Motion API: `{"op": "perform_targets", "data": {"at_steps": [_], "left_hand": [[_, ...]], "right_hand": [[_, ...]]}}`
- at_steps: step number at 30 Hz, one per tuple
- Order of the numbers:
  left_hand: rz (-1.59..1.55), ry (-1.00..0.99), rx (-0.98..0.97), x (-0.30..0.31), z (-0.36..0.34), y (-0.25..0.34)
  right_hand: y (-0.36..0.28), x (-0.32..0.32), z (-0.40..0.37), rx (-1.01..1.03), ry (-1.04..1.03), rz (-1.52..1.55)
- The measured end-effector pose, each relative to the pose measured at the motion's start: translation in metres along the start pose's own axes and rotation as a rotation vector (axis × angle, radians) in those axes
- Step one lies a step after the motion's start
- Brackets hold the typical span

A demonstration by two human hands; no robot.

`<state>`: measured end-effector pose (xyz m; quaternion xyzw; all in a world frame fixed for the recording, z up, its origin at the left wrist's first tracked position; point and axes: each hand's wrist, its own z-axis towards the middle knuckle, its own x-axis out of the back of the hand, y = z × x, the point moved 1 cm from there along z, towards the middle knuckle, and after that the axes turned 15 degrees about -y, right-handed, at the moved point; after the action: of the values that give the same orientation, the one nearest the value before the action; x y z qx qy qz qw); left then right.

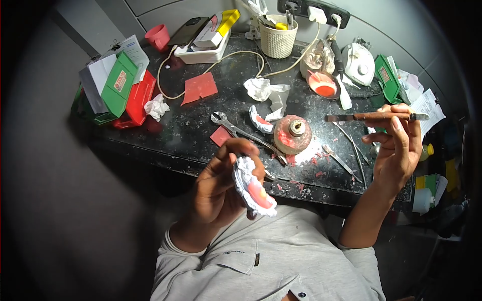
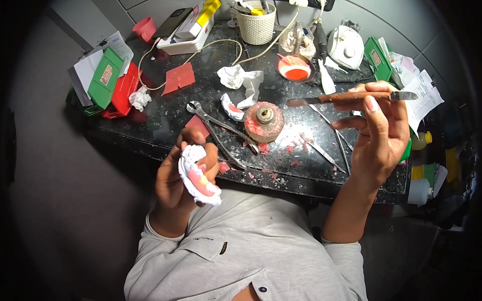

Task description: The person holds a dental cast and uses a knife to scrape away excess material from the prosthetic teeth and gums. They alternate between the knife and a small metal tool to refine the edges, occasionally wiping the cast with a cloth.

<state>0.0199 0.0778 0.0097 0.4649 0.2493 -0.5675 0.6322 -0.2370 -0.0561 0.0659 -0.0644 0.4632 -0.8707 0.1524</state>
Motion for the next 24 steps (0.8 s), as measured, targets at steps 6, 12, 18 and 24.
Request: {"op": "perform_targets", "data": {"at_steps": [6, 12, 18, 24], "left_hand": [[0.081, 0.103, -0.094, 0.036, -0.004, 0.006], [0.053, 0.269, -0.105, 0.056, -0.007, 0.018], [0.032, 0.263, -0.098, 0.056, -0.005, 0.021], [0.174, 0.205, -0.1, 0.058, -0.007, 0.019]], "right_hand": [[0.013, -0.006, -0.004, -0.034, -0.05, 0.005], [0.024, -0.01, -0.007, -0.053, -0.075, 0.017], [0.026, -0.012, -0.007, -0.076, -0.092, 0.029], [0.027, -0.012, -0.007, -0.08, -0.093, 0.01]]}}
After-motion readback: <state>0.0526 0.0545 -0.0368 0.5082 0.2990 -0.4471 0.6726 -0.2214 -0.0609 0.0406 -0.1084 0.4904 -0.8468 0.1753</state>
